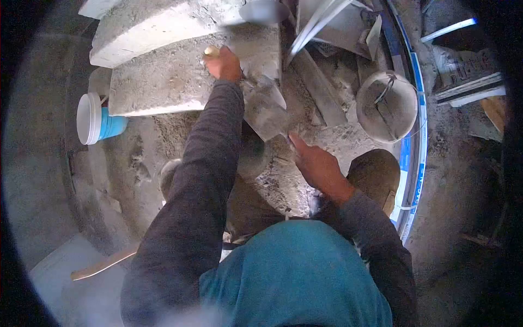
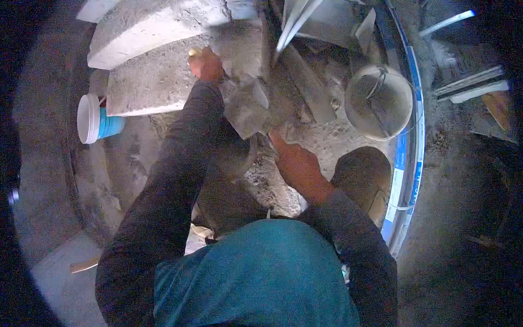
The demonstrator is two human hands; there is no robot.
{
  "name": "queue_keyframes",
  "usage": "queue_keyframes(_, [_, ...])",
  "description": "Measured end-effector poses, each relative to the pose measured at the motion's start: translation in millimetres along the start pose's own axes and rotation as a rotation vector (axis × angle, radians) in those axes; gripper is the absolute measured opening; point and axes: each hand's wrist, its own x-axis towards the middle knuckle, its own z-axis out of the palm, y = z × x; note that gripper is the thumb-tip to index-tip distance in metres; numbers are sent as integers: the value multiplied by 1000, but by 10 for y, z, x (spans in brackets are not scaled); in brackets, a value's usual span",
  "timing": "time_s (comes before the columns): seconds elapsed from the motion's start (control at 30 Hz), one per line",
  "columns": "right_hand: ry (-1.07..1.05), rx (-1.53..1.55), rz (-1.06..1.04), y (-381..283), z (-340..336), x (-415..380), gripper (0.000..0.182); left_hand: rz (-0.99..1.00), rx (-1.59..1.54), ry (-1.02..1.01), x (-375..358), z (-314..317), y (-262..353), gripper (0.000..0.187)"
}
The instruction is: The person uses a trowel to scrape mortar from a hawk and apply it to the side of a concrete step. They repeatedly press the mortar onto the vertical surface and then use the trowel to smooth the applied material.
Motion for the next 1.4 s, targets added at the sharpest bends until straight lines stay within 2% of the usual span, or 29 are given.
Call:
queue_keyframes(0.03, [57, 31, -49, -2, 38, 97, 60, 27, -42, -66, 10, -9, -23, 58])
queue_keyframes(0.1, [124, 60, -100, 11, 93, 132, 60, 16, -13, -27, -54, -21, -55, 58])
queue_keyframes(0.2, [106, 58, -89, 11, 92, 62, 61, -5, -27, 36, -50, 31, -4, 58])
queue_keyframes(0.27, [13, 31, -15, -31, 25, -11, 60, -22, -51, 52, -91, -11, 92, 58])
queue_keyframes(0.33, [58, 38, -68, 18, 126, 166, 61, -22, -8, -8, -262, -90, 241, 57])
queue_keyframes(0.43, [149, 45, -125, 59, 158, 180, 58, 15, -65, 36, -177, -38, 119, 57])
queue_keyframes(0.5, [166, 44, -136, 9, 108, 125, 56, 22, -55, 64, 109, 91, -212, 56])
queue_keyframes(0.53, [73, 38, -63, -64, 34, 61, 57, 23, -31, 86, 198, 101, -336, 55])
queue_keyframes(0.6, [-31, 27, 16, -86, 44, 98, 57, 5, -14, 128, -8, 41, -7, 55])
queue_keyframes(0.67, [191, 131, -189, -44, 136, 284, 53, -3, 1, 153, -226, -11, 98, 55])
queue_keyframes(0.73, [200, 104, -169, -88, 131, 292, 54, 88, -79, 108, -239, -33, 129, 53])
queue_keyframes(0.8, [177, 79, -154, -131, 132, 249, 54, 162, -486, -14, 543, 263, -891, 52])
queue_keyframes(0.83, [100, 73, -96, -110, 100, 138, 55, 182, -685, -84, 916, 403, -1379, 52])
queue_keyframes(0.87, [28, 59, -39, -88, 78, 86, 55, 73, -273, 19, 397, 201, -663, 52])
queue_keyframes(0.9, [16, 58, -36, -88, 113, 115, 55, 14, -168, 58, 61, 68, -268, 53])
queue_keyframes(0.97, [102, 132, -116, -89, 116, 276, 57, -30, -122, 84, -202, -18, 134, 54])
queue_keyframes(1.07, [66, 90, -68, -111, 62, 250, 60, -64, 29, 103, -319, -96, 331, 55])
queue_keyframes(1.1, [64, 86, -68, -85, 63, 149, 60, -67, 27, 106, -313, -88, 336, 55])
queue_keyframes(1.17, [-15, 8, 79, -12, 48, -99, 58, -87, -74, 92, -270, -72, 273, 55])
queue_keyframes(1.3, [-46, 4, 137, 38, 75, -164, 60, -70, 12, 49, -387, -108, 414, 58])
queue_keyframes(1.37, [129, 31, -97, 65, 117, 5, 64, -91, 10, 71, -447, -144, 506, 57])
queue_keyframes(1.4, [145, 32, -102, 68, 108, 18, 64, -76, 3, 70, -381, -119, 490, 57])
